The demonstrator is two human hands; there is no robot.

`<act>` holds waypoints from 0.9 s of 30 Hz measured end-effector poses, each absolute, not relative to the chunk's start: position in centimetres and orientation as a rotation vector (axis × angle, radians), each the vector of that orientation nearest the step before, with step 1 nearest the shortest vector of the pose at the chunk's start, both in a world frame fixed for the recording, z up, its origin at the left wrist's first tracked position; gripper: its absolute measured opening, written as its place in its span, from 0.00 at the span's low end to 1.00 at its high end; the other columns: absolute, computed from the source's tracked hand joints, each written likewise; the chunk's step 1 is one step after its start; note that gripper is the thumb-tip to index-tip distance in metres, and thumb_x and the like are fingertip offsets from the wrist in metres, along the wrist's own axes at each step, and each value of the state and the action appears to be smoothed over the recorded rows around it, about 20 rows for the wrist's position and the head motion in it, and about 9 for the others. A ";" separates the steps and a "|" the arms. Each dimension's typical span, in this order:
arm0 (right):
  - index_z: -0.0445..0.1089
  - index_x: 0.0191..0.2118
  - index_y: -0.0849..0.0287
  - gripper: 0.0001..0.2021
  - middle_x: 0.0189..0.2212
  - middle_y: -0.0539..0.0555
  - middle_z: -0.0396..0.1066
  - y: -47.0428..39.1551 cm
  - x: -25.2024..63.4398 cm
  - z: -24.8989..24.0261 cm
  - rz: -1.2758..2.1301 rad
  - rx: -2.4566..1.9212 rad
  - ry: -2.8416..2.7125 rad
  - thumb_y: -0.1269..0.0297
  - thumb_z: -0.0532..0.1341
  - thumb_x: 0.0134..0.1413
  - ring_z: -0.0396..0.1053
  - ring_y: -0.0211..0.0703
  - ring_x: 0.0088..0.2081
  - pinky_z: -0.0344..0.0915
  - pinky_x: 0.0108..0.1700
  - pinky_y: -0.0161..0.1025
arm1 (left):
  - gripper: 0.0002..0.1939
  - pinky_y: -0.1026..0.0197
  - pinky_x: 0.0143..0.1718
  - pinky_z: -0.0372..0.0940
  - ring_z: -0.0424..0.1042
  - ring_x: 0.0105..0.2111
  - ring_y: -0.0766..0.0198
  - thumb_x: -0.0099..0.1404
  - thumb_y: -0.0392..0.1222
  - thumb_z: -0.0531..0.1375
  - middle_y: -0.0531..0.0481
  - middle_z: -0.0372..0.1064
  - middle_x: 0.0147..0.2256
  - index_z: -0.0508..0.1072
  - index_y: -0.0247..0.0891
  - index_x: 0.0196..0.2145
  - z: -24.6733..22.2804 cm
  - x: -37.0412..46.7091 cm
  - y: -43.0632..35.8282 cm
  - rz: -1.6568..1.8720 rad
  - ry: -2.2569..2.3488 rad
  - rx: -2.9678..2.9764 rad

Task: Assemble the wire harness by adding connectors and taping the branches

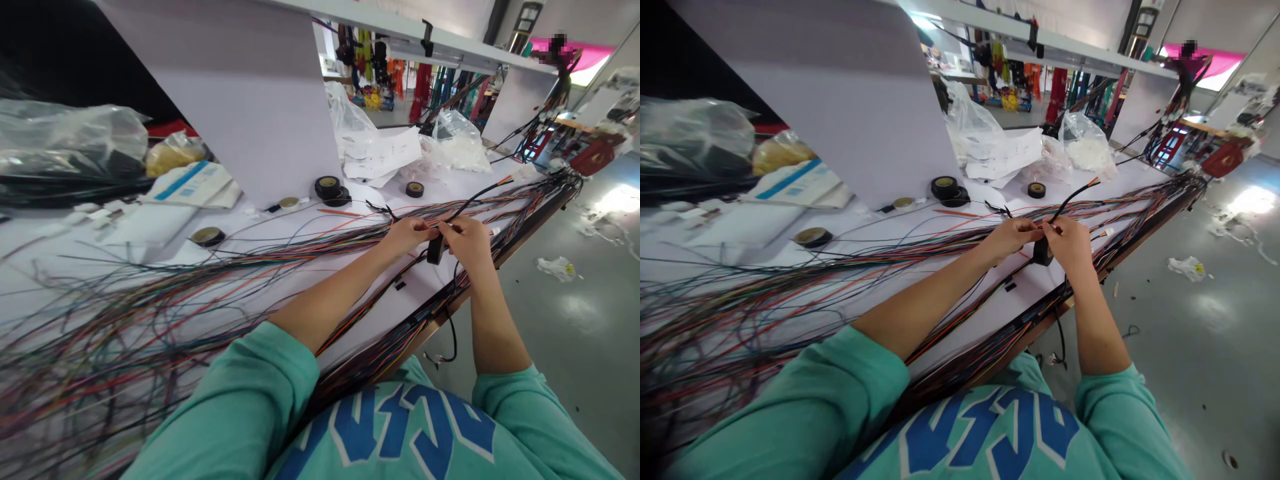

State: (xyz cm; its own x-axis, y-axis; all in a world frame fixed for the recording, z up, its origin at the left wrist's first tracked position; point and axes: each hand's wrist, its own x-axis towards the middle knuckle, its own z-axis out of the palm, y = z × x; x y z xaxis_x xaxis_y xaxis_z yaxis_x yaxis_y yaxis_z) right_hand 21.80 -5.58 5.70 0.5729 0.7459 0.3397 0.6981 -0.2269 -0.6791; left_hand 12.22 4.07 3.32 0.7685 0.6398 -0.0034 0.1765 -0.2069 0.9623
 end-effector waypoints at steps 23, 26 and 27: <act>0.63 0.29 0.55 0.06 0.31 0.55 0.70 -5.8 21.3 2.3 -0.212 -1.771 -1.391 0.67 0.50 0.52 0.67 0.45 0.37 0.62 0.42 0.42 | 0.25 0.69 0.14 0.48 0.61 0.17 0.72 0.51 0.63 0.59 0.50 0.67 0.26 0.67 0.36 0.31 2.2 10.8 4.6 0.159 0.229 0.976; 0.62 0.29 0.54 0.04 0.29 0.53 0.69 -5.9 22.2 2.9 -0.024 -1.607 -1.359 0.61 0.54 0.49 0.68 0.45 0.34 0.64 0.40 0.43 | 0.27 0.69 0.15 0.49 0.63 0.20 0.70 0.52 0.65 0.56 0.46 0.69 0.28 0.70 0.36 0.34 1.9 10.9 4.6 0.104 0.173 0.965; 0.62 0.28 0.54 0.05 0.27 0.52 0.68 -5.8 22.3 3.0 0.048 -1.583 -1.301 0.59 0.55 0.48 0.68 0.44 0.32 0.65 0.38 0.43 | 0.26 0.69 0.15 0.49 0.63 0.20 0.70 0.53 0.64 0.57 0.46 0.69 0.29 0.70 0.36 0.34 1.7 11.0 4.5 0.106 0.157 0.953</act>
